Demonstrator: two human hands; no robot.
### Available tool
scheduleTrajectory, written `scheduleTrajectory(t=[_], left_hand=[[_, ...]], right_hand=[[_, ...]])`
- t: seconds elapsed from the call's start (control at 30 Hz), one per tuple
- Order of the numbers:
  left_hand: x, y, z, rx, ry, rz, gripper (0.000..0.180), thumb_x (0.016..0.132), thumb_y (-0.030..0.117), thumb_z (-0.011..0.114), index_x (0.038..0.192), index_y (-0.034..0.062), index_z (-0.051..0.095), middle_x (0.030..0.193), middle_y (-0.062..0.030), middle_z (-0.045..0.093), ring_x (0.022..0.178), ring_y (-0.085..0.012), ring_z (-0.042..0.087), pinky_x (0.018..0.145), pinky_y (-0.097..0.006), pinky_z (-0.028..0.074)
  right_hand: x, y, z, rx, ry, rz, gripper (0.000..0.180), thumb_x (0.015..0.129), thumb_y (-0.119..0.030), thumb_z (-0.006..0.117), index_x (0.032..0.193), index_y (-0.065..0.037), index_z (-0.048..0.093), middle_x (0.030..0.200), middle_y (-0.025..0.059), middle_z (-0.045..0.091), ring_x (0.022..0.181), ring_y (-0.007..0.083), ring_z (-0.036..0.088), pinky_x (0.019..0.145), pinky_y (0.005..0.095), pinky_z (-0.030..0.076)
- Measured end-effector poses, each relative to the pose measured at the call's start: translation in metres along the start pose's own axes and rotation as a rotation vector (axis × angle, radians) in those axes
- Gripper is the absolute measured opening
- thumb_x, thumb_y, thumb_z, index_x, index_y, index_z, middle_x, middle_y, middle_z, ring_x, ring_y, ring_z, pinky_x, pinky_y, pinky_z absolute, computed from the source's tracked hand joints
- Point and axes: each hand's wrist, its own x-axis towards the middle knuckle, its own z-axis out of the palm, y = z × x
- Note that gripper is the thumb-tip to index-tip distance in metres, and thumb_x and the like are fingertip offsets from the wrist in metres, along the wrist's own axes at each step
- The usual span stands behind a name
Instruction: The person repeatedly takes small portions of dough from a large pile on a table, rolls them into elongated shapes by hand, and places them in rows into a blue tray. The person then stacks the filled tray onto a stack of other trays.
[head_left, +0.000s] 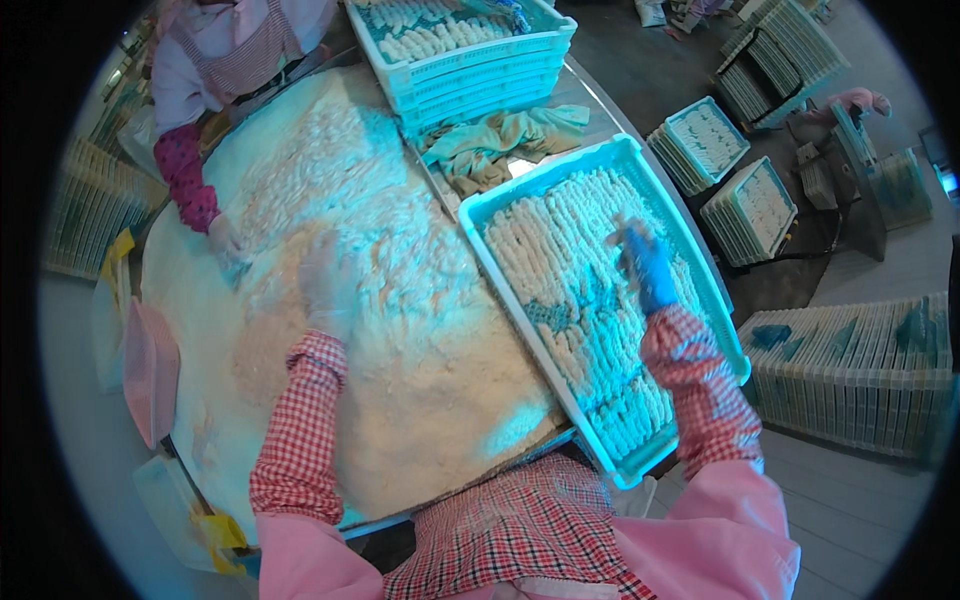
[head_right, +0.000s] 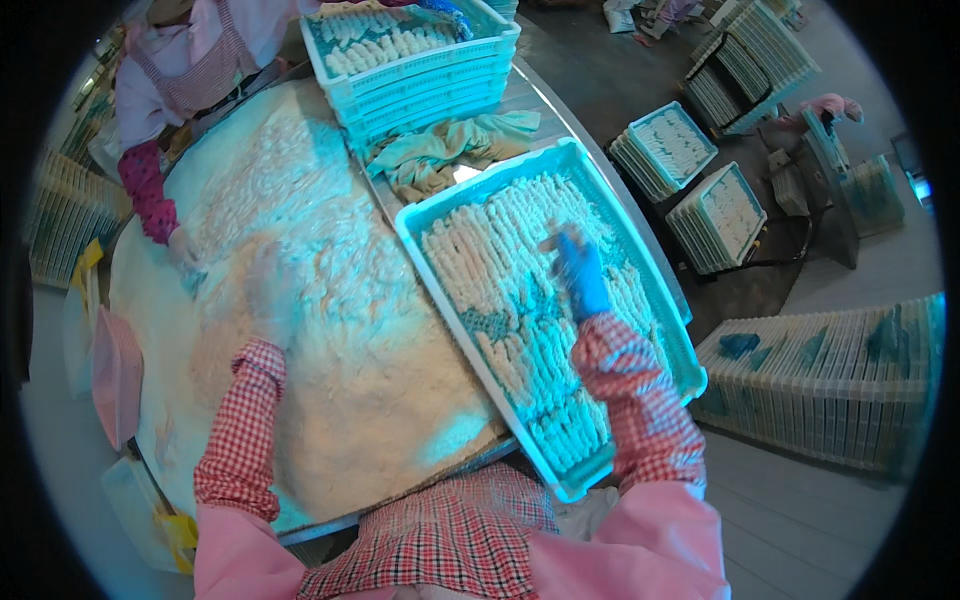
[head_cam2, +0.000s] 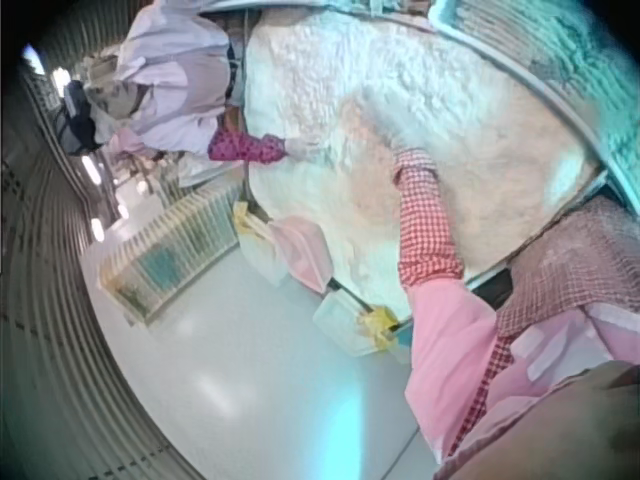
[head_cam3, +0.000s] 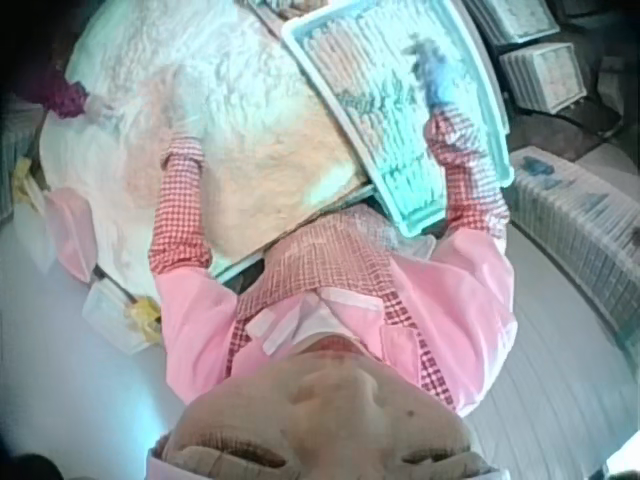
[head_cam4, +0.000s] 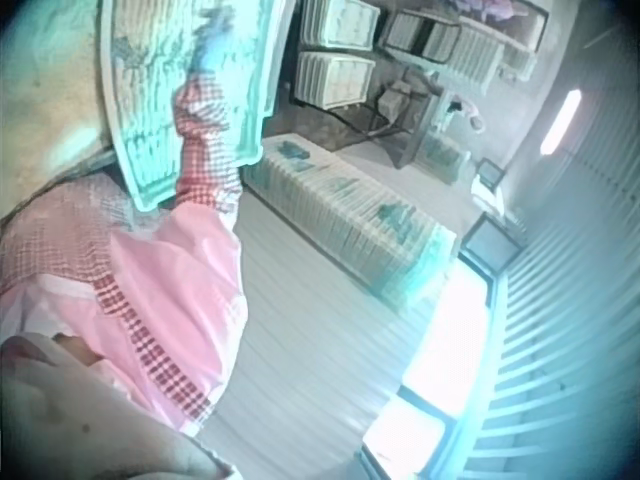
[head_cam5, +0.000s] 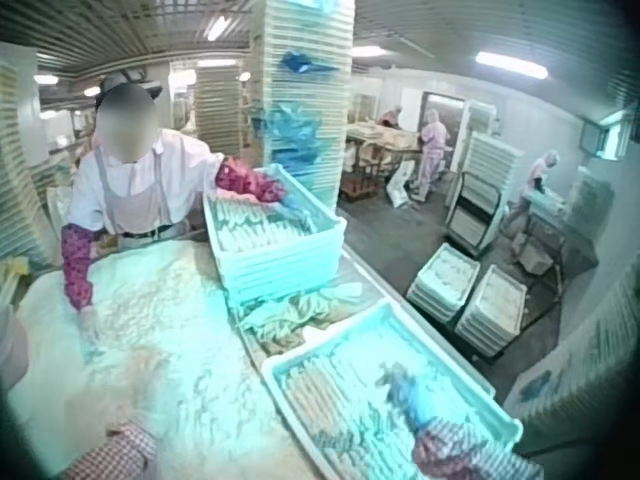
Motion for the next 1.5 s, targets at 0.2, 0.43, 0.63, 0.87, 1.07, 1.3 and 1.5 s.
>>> scheduleTrajectory(t=[0.2,0.43,0.63,0.87,1.07,1.3,1.5], left_hand=[[0.051,-0.027,0.029,0.187,-0.044,0.073,0.032,0.078,0.029,0.063,0.104,0.0113,0.067,0.105,-0.0116,0.063,0.099,-0.0299,0.060,0.082,-0.043,0.048],[0.054,-0.017,0.021,0.054,-0.263,-0.080,0.022,0.078,0.027,0.064,0.091,0.0094,0.069,0.085,-0.0140,0.066,0.083,-0.0322,0.064,0.072,-0.044,0.050],[-0.012,0.009,-0.026,-0.498,-0.361,-0.091,0.013,0.077,0.017,0.065,0.085,0.0072,0.067,0.077,-0.0133,0.062,0.075,-0.0325,0.061,0.068,-0.043,0.049],[-0.093,-0.009,-0.077,-0.064,-0.547,0.303,0.017,0.078,0.013,0.063,0.094,0.0093,0.068,0.089,-0.0106,0.060,0.085,-0.0291,0.059,0.071,-0.041,0.049],[-0.020,0.011,-0.019,0.006,-0.104,0.418,0.017,0.080,0.008,0.058,0.093,0.0107,0.068,0.089,-0.0110,0.061,0.085,-0.0291,0.060,0.072,-0.041,0.050],[-0.011,0.000,-0.002,-0.257,-0.302,0.290,0.013,0.080,0.013,0.059,0.089,0.0093,0.067,0.086,-0.0113,0.061,0.083,-0.0285,0.060,0.073,-0.041,0.050],[-0.172,-0.032,-0.080,-0.224,-0.463,0.806,0.017,0.083,0.004,0.060,0.098,0.0101,0.066,0.090,-0.0104,0.063,0.081,-0.0265,0.063,0.065,-0.034,0.051]], right_hand=[[0.161,0.052,-0.086,-0.540,-0.039,-0.244,0.053,0.097,-0.046,0.045,0.120,-0.001,0.060,0.112,0.0186,0.065,0.106,0.0261,0.060,0.094,0.0379,0.043],[0.132,0.035,-0.078,-0.901,0.139,-0.321,0.051,0.095,-0.046,0.046,0.125,-0.006,0.058,0.108,0.0249,0.064,0.103,0.0391,0.061,0.086,0.0438,0.047],[0.028,0.001,0.010,-0.183,-0.206,-0.299,0.022,0.096,-0.014,0.053,0.112,-0.005,0.065,0.122,0.0065,0.061,0.107,0.0143,0.057,0.091,0.0293,0.045],[-0.128,0.017,0.162,-0.615,-0.546,-0.648,0.050,0.086,-0.033,0.064,0.130,-0.013,0.053,0.125,0.0153,0.057,0.107,0.0344,0.056,0.089,0.0425,0.048],[-0.180,0.063,0.215,-0.853,-0.547,-0.739,0.033,0.088,-0.018,0.059,0.120,-0.014,0.058,0.118,0.0129,0.057,0.098,0.0312,0.057,0.079,0.0406,0.050],[-0.177,0.053,0.169,-0.634,-0.378,-0.678,0.030,0.086,-0.008,0.059,0.115,-0.013,0.062,0.104,0.0139,0.064,0.089,0.0341,0.061,0.075,0.0402,0.051],[-0.193,0.065,0.163,-0.579,-0.295,-0.754,0.048,0.077,0.007,0.056,0.120,-0.014,0.061,0.111,0.0126,0.064,0.093,0.0342,0.061,0.077,0.0398,0.052]])
